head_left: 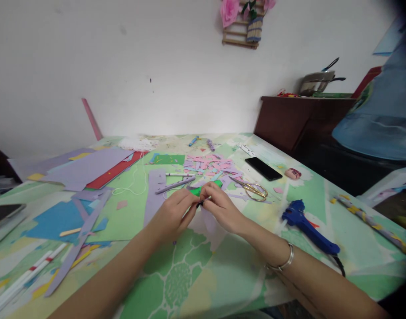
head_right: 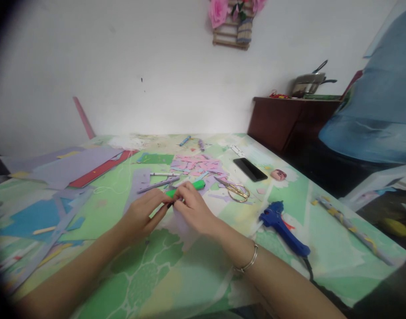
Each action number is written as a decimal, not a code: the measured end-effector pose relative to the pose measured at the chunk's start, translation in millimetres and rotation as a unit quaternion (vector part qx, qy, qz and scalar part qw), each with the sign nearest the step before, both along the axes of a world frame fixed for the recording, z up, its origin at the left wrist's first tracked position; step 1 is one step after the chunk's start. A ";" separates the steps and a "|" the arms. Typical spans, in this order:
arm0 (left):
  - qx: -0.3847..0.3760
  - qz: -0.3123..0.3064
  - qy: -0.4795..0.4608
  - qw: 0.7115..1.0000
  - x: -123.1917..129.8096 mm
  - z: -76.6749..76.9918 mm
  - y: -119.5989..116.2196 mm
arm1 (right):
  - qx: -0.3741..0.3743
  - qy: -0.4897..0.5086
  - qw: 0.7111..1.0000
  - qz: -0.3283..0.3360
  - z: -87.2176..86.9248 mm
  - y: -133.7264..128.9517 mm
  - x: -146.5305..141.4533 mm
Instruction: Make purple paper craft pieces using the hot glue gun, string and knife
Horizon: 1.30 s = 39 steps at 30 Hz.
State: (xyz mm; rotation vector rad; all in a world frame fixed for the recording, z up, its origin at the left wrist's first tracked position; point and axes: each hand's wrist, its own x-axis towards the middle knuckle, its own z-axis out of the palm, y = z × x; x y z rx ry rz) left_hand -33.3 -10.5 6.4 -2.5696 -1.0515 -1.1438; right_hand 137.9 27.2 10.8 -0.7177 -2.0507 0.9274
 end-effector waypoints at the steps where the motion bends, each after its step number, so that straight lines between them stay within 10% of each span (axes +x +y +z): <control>1: 0.003 -0.001 0.001 1.000 -0.1 -0.3 0.3 | 0.002 0.001 1.000 -0.001 0.2 0.0 0.1; 39: 0.005 0.009 -0.025 1.000 -2.5 -2.4 1.4 | -0.145 0.058 0.987 0.027 -6.5 5.5 -1.7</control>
